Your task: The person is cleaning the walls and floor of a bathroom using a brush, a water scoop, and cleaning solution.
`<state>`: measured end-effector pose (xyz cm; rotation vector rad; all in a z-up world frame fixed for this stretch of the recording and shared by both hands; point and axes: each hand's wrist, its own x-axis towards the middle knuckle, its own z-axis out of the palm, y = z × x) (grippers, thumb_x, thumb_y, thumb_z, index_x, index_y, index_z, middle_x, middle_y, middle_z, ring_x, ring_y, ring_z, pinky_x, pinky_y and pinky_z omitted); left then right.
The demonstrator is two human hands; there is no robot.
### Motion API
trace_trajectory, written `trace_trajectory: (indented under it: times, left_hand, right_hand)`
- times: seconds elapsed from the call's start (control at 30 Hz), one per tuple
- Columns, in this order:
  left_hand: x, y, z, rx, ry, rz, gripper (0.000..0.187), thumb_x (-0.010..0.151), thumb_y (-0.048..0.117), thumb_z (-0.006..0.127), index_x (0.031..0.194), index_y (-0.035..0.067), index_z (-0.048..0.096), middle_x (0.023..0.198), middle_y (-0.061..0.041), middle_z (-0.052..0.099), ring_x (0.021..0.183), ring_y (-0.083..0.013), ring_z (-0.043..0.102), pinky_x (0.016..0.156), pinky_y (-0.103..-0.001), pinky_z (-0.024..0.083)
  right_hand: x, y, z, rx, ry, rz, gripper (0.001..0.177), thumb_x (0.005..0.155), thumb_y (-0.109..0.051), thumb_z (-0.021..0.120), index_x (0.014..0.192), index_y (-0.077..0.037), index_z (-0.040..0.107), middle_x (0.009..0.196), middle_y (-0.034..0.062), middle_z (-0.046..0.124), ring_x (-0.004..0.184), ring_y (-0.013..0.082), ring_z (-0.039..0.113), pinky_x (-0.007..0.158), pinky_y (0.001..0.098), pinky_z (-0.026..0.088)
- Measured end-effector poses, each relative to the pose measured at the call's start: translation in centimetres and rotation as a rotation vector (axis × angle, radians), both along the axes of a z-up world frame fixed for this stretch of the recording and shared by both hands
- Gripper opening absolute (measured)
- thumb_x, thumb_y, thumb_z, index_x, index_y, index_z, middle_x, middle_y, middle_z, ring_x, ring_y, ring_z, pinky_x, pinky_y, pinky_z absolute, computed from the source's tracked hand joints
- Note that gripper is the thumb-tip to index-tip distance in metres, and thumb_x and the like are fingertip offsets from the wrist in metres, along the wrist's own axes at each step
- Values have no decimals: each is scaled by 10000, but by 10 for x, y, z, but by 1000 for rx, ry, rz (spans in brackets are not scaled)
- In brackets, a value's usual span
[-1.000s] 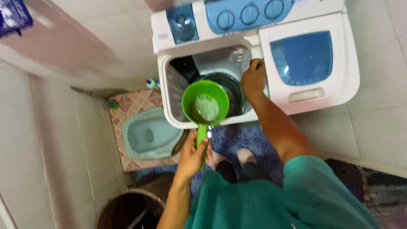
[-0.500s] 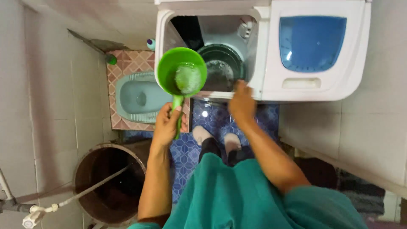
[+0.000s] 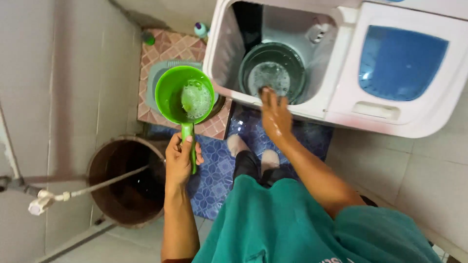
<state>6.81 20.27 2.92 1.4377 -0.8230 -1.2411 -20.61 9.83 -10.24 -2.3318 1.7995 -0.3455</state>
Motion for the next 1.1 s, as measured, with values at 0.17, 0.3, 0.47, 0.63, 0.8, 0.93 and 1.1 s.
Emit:
trace_trajectory:
  times: [0.17, 0.3, 0.47, 0.63, 0.8, 0.93, 1.1]
  left_hand:
    - [16, 12, -2, 32, 4, 77, 185, 1061, 124, 514, 1093, -57, 535, 656, -182, 624, 429, -235, 645, 347, -299, 547]
    - [27, 16, 1, 33, 24, 83, 189, 1059, 129, 522, 1085, -57, 541, 646, -187, 623, 419, -243, 647, 348, -309, 548]
    - [36, 17, -19, 4, 93, 113, 188, 1051, 143, 537, 1092, -41, 539, 649, -196, 641, 420, -245, 660, 333, -308, 550]
    - [35, 7, -26, 12, 145, 102, 195, 1051, 133, 529, 1075, -61, 532, 629, -172, 626, 403, -229, 649, 323, -302, 543]
    - [47, -1, -31, 45, 102, 73, 193, 1046, 126, 537, 1068, -65, 532, 640, -179, 631, 409, -231, 651, 318, -300, 534]
    - [49, -4, -30, 25, 106, 43, 183, 1052, 126, 532, 1067, -57, 534, 645, -185, 634, 419, -237, 661, 330, -306, 548]
    - [31, 7, -23, -18, 116, -14, 179, 1056, 120, 522, 1079, -58, 519, 649, -183, 640, 428, -239, 666, 341, -310, 555]
  right_hand:
    - [106, -38, -10, -253, 21, 171, 570, 950, -208, 639, 1487, -72, 508, 1438, 152, 541, 1030, 403, 584, 581, 444, 644]
    - [88, -31, -23, -339, 54, 157, 566, 941, -267, 678, 1471, -108, 556, 1476, 111, 526, 956, 400, 592, 674, 480, 625]
    - [13, -13, 6, -358, 242, 160, 538, 971, -255, 643, 1489, -130, 566, 1378, 98, 559, 958, 325, 588, 765, 428, 536]
    - [100, -56, -67, -385, 255, 246, 521, 1041, -412, 580, 1542, -283, 529, 1555, 9, 463, 1145, 268, 545, 956, 412, 429]
    - [172, -83, -51, -218, -228, 436, 499, 1000, -234, 572, 1482, -112, 526, 1540, 72, 436, 961, 371, 519, 888, 510, 437]
    - [94, -48, -44, -370, 5, 475, 236, 968, -222, 596, 1178, -184, 697, 1484, 110, 475, 982, 352, 528, 765, 508, 446]
    - [-41, 12, -27, -607, 246, 369, 458, 960, -214, 625, 1372, -410, 658, 1294, 20, 637, 995, 253, 609, 769, 410, 470]
